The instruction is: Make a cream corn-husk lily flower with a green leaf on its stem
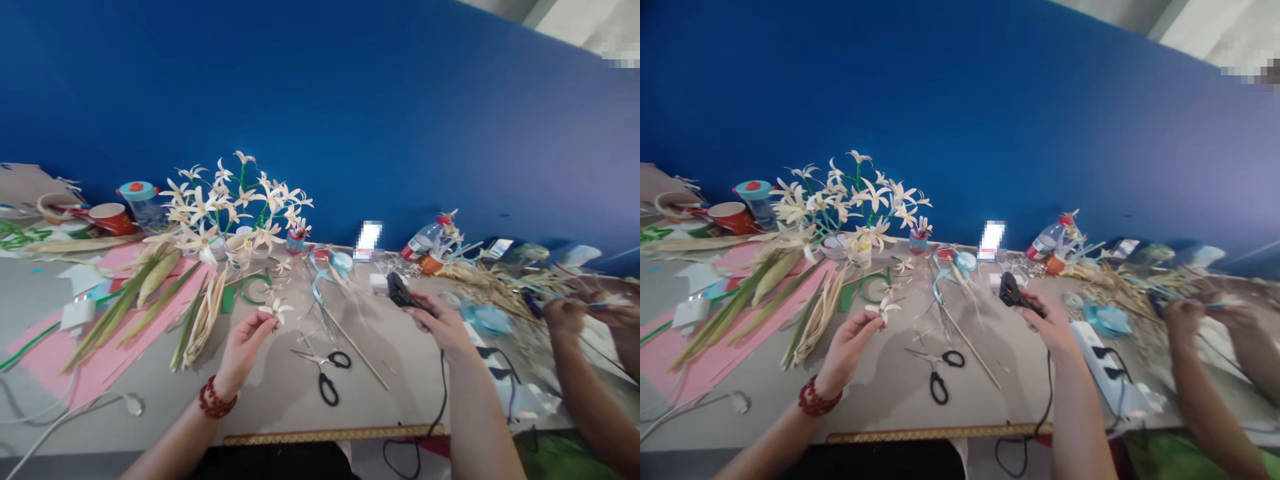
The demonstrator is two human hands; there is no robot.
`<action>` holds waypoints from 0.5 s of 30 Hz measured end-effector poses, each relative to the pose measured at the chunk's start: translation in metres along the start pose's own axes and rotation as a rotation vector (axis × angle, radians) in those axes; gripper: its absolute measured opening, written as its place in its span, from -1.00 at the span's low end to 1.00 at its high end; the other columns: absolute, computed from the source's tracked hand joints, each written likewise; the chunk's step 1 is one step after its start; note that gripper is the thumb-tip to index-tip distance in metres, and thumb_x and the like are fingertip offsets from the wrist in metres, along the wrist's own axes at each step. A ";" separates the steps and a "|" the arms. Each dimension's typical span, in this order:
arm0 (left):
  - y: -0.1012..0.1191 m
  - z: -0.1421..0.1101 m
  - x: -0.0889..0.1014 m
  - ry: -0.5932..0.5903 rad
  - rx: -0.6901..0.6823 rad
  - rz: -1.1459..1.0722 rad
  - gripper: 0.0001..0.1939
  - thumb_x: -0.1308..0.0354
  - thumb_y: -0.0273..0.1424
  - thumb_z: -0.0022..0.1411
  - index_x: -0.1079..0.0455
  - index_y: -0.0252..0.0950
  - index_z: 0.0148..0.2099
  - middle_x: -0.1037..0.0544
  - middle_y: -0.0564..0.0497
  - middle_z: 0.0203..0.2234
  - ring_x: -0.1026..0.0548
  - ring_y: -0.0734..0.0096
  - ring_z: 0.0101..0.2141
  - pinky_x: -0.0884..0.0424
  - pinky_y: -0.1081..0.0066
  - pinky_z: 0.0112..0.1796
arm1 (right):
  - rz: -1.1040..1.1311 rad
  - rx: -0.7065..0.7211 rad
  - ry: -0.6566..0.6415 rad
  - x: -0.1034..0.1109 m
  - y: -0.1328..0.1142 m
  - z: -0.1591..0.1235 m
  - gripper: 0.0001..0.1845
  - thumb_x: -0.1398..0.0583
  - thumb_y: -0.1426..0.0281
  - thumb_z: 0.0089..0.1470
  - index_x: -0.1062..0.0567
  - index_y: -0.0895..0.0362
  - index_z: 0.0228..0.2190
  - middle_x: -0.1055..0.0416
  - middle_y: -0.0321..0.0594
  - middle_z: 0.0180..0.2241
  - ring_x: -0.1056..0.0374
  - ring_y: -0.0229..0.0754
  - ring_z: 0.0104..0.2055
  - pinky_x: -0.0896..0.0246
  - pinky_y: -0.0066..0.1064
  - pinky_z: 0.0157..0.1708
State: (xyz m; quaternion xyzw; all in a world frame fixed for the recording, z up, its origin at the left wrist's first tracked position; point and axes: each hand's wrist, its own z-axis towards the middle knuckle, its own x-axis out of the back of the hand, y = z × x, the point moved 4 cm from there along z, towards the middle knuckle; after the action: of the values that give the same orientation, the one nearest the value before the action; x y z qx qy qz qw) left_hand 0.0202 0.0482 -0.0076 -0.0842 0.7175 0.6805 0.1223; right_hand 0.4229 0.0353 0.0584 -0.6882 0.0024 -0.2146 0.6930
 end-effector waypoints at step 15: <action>-0.003 0.000 -0.003 -0.019 0.017 0.016 -0.80 -0.30 -0.25 0.16 -0.47 -0.27 -0.32 -0.54 0.06 -0.45 -0.42 0.43 -0.35 -0.32 0.50 -0.23 | 0.638 -0.118 -0.243 -0.052 -0.024 -0.013 -0.63 -0.22 0.14 -0.02 -0.55 0.15 -0.26 -0.48 -0.17 -0.51 -0.24 -0.25 -0.63 -0.05 -0.42 -0.65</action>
State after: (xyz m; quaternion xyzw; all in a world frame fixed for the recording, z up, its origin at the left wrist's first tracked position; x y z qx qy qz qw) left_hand 0.0235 0.0482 -0.0092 -0.0712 0.7229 0.6759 0.1244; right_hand 0.3646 0.0394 0.0654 -0.7123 0.1475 0.0970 0.6793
